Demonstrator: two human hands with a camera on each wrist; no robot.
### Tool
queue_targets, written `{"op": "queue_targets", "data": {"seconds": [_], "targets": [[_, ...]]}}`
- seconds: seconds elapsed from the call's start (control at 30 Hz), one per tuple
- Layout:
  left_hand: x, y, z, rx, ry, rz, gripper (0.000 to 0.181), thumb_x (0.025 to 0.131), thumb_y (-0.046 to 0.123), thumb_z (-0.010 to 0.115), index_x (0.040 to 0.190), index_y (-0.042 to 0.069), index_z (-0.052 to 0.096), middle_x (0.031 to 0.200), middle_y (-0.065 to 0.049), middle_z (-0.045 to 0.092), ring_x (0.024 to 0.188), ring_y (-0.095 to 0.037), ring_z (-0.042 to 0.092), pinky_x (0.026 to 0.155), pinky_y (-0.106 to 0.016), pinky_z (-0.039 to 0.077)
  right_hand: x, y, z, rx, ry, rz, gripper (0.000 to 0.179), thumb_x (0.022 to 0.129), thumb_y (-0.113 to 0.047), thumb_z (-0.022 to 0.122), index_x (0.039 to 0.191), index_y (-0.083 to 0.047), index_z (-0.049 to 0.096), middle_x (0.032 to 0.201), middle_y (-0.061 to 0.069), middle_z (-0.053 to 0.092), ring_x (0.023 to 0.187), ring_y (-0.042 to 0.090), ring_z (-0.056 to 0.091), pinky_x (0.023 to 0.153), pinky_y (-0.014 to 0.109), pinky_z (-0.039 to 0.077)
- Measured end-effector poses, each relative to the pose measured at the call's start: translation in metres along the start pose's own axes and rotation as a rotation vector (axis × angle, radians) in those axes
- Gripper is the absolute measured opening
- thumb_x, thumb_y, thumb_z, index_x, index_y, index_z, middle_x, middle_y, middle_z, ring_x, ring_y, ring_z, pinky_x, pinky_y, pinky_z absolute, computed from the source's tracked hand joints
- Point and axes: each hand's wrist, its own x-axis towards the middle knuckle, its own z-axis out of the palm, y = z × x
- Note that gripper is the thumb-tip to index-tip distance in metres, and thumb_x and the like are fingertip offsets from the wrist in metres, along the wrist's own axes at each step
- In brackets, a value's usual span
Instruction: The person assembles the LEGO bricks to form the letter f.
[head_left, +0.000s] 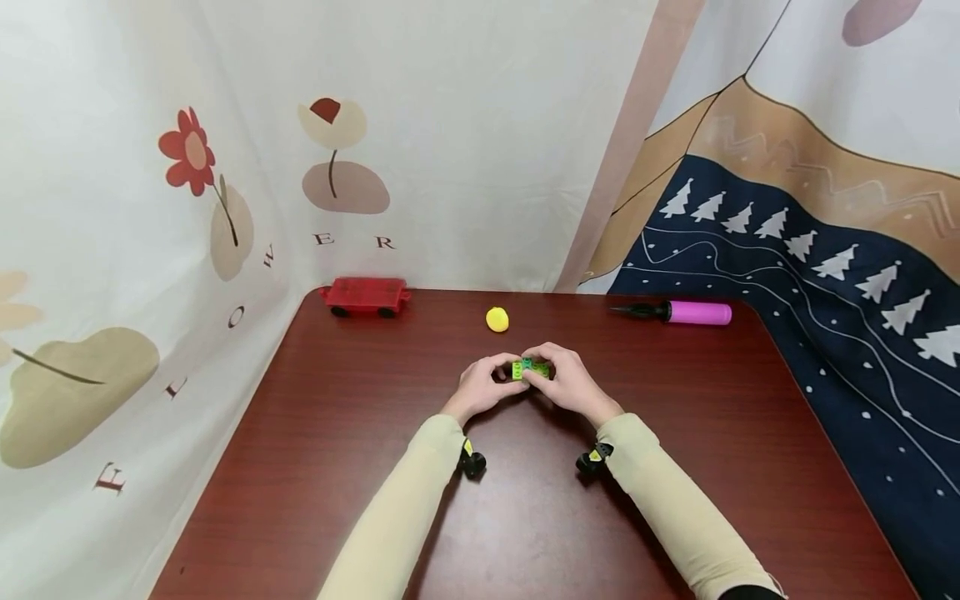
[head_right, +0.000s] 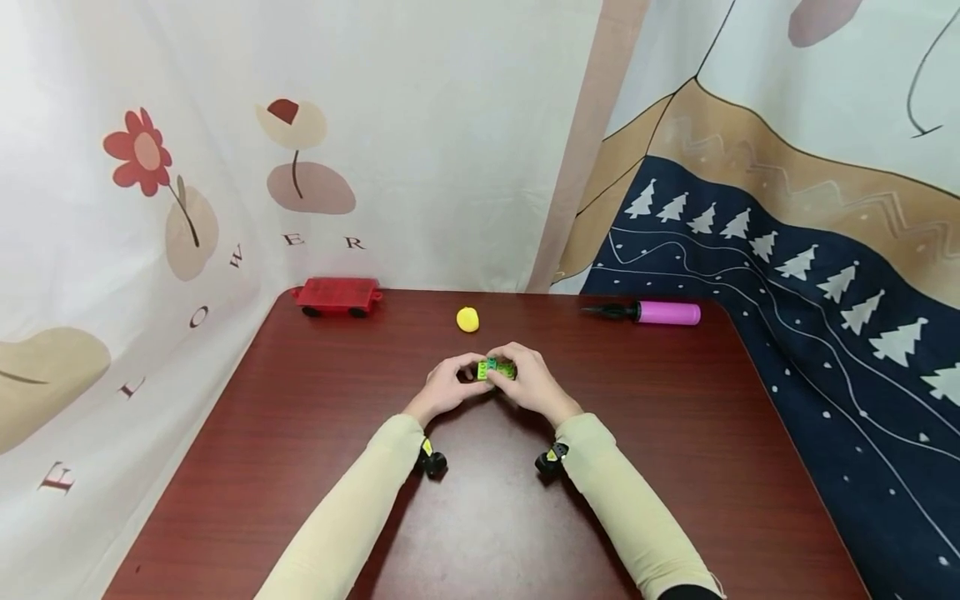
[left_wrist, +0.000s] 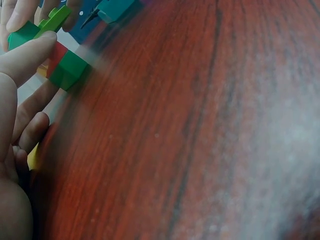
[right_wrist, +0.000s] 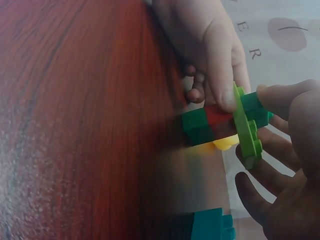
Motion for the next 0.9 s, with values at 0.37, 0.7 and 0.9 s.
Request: {"op": "queue_targets", "data": {"seconds": [0.37,0.7,0.9], "targets": [[-0.0006,-0.0018,-0.0013,0.008,0.007,0.007,0.042,0.09,0.047,0.083,0.128,0.031,0.072,0.096,0.007,0.065,0.09,-0.012,0.059,0.084,-0.038,0.043,0.0028,0.0008,0.0005,0.024,0.008,0.005,0.025,0.096,-0.015,0.079,0.119,-0.007,0.075,0.112,0.004,0.073,0.096,0.018,0.067,0.083,0.034,0.055],[-0.0012,-0.0016,-0.0006,0.026,-0.004,0.044,0.044,0.091,0.047,0.082,0.13,0.032,0.071,0.097,0.008,0.066,0.09,-0.011,0.059,0.082,-0.037,0.045,-0.0003,-0.001,0.0023,0.088,0.009,0.144,0.025,0.095,-0.016,0.081,0.119,-0.01,0.075,0.112,0.006,0.075,0.098,0.021,0.07,0.088,0.041,0.058],[-0.0009,0.0002,-0.001,0.031,-0.001,0.043,0.044,0.091,0.048,0.08,0.131,0.033,0.07,0.096,0.009,0.066,0.089,-0.01,0.059,0.08,-0.035,0.045,0.001,-0.0013,0.0002,0.07,0.007,0.113,0.025,0.095,-0.015,0.08,0.119,-0.011,0.074,0.113,0.006,0.074,0.102,0.023,0.07,0.091,0.044,0.058]]}}
